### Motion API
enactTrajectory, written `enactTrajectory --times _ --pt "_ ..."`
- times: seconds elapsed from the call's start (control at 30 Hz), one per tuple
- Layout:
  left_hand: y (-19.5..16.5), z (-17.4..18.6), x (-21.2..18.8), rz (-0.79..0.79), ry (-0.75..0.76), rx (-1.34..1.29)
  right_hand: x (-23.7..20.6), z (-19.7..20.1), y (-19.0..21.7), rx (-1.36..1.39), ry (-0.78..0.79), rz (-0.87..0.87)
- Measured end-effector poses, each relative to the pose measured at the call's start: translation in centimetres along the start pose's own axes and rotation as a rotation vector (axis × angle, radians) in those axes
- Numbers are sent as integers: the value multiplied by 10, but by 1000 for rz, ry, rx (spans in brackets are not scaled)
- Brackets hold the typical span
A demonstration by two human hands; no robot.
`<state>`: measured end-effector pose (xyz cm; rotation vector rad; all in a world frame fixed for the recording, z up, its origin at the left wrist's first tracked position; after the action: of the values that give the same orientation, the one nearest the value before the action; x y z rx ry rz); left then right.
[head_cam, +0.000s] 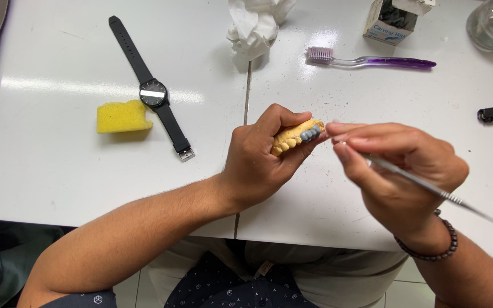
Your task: The person holds a yellow dental plaster model with a blue wax pattern and carves and shapes the wax using a metal wax carver, rotating the model to work different areas. They briefly brush the pattern with a toothbrush and continue refining the wax with the carver.
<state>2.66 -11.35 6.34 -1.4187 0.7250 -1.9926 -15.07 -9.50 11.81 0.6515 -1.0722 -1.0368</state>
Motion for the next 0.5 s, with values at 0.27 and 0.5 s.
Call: enactTrajectory --times 0.27,0.5 --pt "0 -4 -3 -17 12 -12 -3 -10 -1 22 0 102" --pt "1 -4 -5 -9 21 -37 -6 -12 3 -42 -1 138"
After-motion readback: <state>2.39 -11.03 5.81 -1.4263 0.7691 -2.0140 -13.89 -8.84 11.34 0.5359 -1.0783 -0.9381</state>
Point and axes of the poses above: each hand's wrist, its own x-axis towards the middle knuckle, its own z-axis out of the back of the hand, y = z × x, the point moved 4 cm from there along x, towards the middle knuckle, and after that the axes turned 9 degrees about -z, right-handed, at the moved point
